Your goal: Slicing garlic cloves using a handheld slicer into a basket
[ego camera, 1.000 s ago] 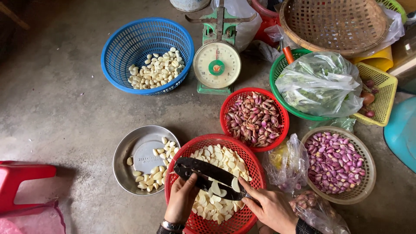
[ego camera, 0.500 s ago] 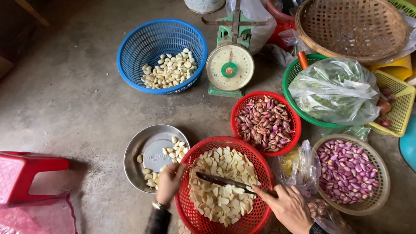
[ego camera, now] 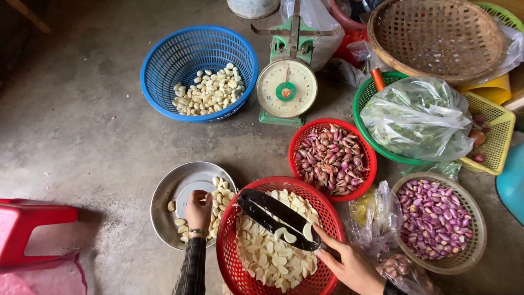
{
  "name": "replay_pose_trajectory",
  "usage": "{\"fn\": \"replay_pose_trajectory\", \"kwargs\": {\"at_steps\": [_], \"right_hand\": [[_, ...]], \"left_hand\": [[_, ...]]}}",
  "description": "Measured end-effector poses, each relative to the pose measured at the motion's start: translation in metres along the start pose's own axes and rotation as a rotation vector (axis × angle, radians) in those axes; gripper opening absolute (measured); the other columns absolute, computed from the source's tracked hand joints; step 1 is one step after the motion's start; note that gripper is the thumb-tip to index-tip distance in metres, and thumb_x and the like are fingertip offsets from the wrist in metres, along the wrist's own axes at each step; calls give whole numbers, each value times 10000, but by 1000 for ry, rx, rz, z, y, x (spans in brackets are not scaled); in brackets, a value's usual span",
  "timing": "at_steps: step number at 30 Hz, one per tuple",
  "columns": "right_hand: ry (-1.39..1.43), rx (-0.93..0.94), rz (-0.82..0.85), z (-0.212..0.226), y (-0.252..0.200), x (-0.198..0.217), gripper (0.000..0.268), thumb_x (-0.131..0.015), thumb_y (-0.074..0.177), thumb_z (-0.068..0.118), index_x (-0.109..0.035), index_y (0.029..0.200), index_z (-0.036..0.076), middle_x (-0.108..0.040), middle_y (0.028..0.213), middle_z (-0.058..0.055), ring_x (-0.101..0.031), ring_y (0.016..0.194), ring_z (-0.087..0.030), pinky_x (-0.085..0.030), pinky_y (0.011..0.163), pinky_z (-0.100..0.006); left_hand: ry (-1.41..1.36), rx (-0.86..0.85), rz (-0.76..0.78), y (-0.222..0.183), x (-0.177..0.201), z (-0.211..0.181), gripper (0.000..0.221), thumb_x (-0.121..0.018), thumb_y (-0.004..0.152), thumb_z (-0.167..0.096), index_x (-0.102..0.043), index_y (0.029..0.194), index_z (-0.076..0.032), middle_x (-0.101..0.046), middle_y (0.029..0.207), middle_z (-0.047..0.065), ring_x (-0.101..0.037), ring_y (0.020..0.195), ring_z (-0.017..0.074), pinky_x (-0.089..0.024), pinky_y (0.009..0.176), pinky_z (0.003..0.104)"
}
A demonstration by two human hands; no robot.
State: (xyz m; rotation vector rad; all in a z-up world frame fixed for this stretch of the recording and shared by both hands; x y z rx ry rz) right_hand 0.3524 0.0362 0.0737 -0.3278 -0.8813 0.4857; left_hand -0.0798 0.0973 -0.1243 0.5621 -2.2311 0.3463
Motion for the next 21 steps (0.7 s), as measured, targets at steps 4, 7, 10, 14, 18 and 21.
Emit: {"fn": "replay_pose_trajectory", "kwargs": {"at_steps": [4,7,10,14,18,21], "right_hand": [[-159,140,-56,24,-2,2,615,-594,933,493,-472,1533,437,-590,499,-82,-596,455,-232,-481,565,-354],[-228,283,-113,30,-4,0,612,-543,976,526,-426,1557,371,-538,443,-17,-498,378,-169,-410,437,-361],[-214,375,-166,28,-4,-4,614,-535,1001,513,-419,1564,299,-517,496,53,-419,359,-108,-368,366,-327],[-221,348,-193,24,-5,-3,599,-560,988,511,-451,1548,329,-563,543,40,-476,410,-139,-380,433,-368],[-259,365,-218,23,-9,-1,599,-594,976,475,-453,1544,347,-617,589,5,-599,443,-229,-465,490,-423],[-218,249,-170,22,-6,4,569,-561,966,517,-499,1516,383,-604,551,-24,-552,426,-209,-420,454,-412]], "left_hand": [[-905,202,72,-72,43,-84,189,-688,924,-46,-647,1106,-17,-729,1052,128,-700,944,216,-603,897,327],[-1239,336,255,-122,54,-142,196,-647,914,81,-669,1097,14,-736,1081,166,-691,968,254,-587,928,398],[-1451,328,388,-145,43,-155,151,-644,925,55,-692,1058,3,-764,1022,173,-714,909,271,-585,888,422],[-1666,284,410,-150,25,-149,172,-650,917,88,-750,1010,-16,-789,1011,161,-728,896,252,-578,860,390],[-1654,347,410,-154,29,-156,145,-677,895,69,-772,950,-25,-797,943,131,-726,846,239,-569,832,400],[-1653,383,505,-168,22,-154,197,-644,917,54,-772,1059,7,-797,1019,174,-722,908,285,-562,904,462]]}}
Point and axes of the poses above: each hand's wrist, its own y-axis towards the middle knuckle, its own x-axis out of the back of the hand, z = x × y, the point moved 2 cm from there along y, towards the middle knuckle
